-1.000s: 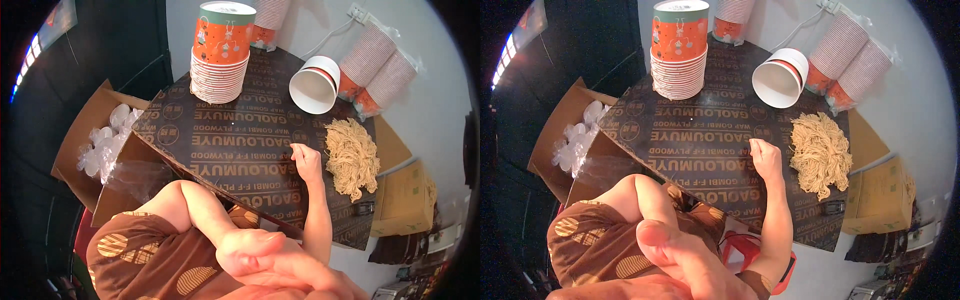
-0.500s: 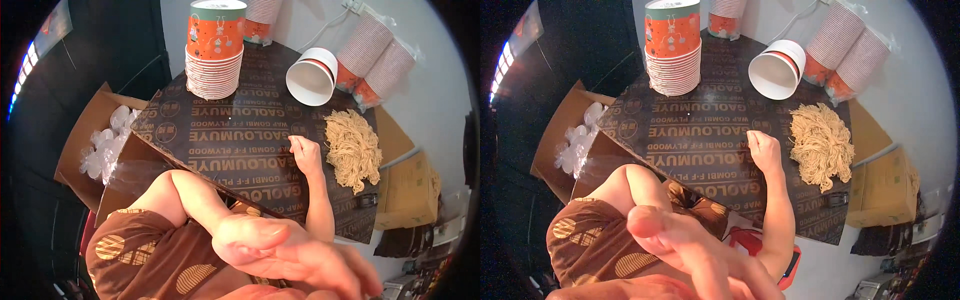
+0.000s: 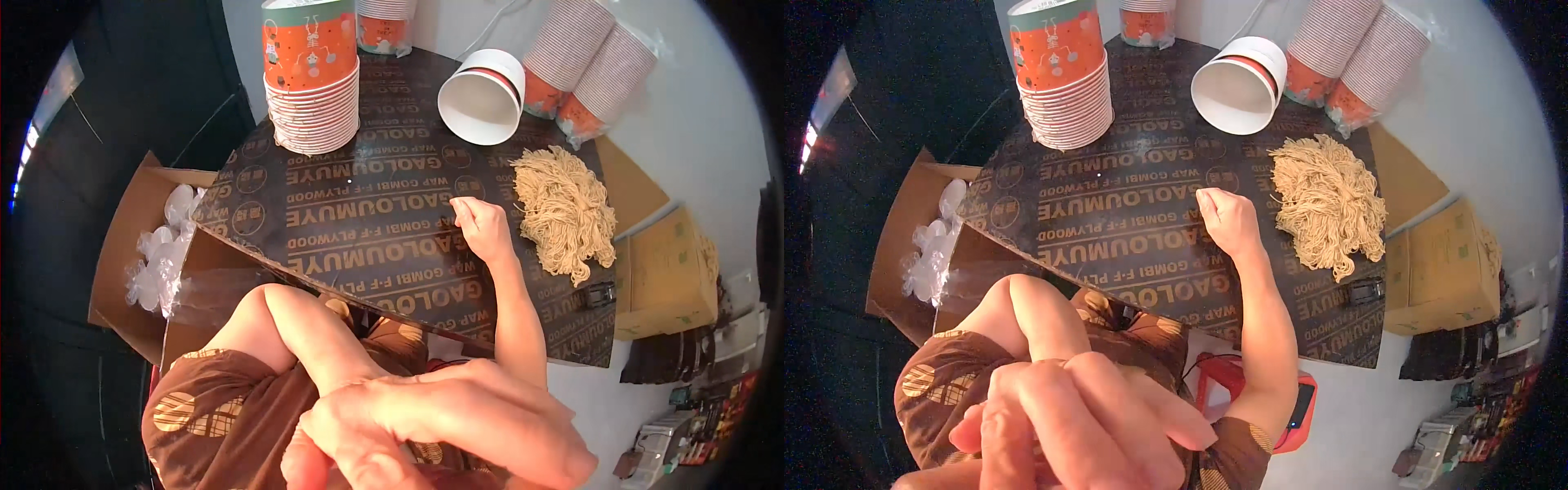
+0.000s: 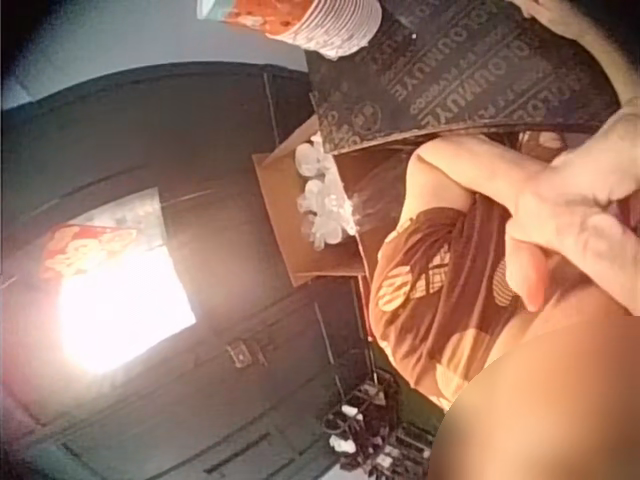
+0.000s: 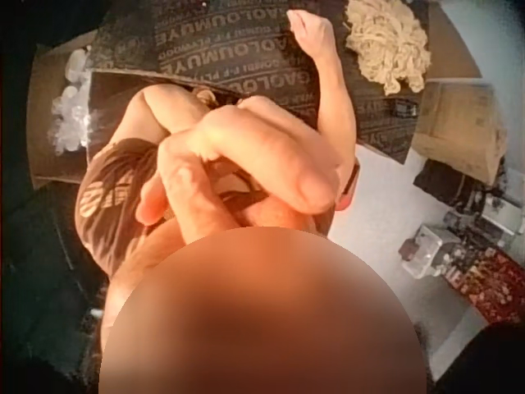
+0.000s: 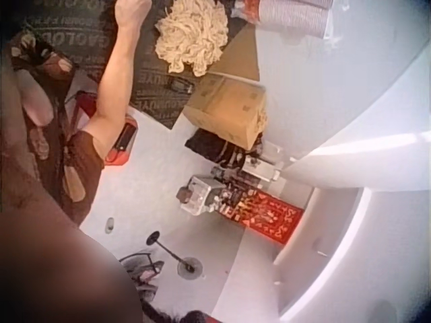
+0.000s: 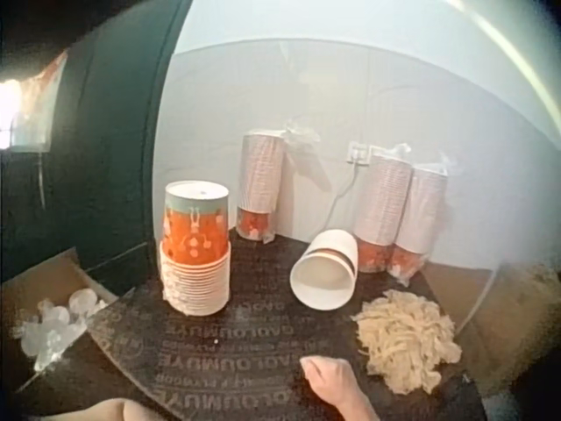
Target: Attach elastic strings to paper cups by threading them through holes and knotting them.
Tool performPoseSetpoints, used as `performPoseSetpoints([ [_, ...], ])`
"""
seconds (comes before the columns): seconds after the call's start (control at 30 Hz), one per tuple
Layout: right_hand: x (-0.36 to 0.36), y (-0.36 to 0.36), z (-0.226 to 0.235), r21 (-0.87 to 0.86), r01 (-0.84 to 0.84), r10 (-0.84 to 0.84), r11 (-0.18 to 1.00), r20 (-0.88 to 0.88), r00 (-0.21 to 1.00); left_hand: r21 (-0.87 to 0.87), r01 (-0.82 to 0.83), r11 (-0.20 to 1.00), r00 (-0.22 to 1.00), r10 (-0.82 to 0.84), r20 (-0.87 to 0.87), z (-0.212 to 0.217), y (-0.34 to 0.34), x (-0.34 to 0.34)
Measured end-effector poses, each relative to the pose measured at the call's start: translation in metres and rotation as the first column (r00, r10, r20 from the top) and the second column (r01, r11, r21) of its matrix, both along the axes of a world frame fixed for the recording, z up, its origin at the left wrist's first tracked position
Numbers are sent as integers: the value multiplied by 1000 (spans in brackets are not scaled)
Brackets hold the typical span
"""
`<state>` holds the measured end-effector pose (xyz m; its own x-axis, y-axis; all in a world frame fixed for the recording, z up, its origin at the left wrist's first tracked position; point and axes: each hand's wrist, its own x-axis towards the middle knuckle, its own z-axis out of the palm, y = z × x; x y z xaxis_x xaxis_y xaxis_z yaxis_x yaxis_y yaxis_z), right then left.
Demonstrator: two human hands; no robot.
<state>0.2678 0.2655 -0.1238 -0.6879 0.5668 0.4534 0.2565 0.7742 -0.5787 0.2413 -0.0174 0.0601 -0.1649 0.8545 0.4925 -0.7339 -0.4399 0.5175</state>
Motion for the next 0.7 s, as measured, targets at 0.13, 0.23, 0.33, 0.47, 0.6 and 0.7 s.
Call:
performPoseSetpoints([
  [0.13,0,-1,0,-5,-11,11,1000,2,1000,51,-111,992,970,97,221,4,-2,6],
  [0.23,0,-2,1,6,-2,2,1000,4,1000,80,-193,978,911,148,386,6,-2,6],
  [0.33,0,-1,-1,-28,19,-18,999,5,1000,94,-282,955,823,191,535,5,2,8],
  [0.47,0,-2,1,-44,13,-13,999,6,1000,267,-187,945,941,94,327,-10,5,-19],
  [0.6,-1,1,-1,7,-10,10,1000,16,1000,510,-247,824,951,106,290,-25,23,-20],
  [0.7,-1,3,-3,1,-5,5,1000,13,1000,391,-282,876,924,138,357,-14,23,0],
])
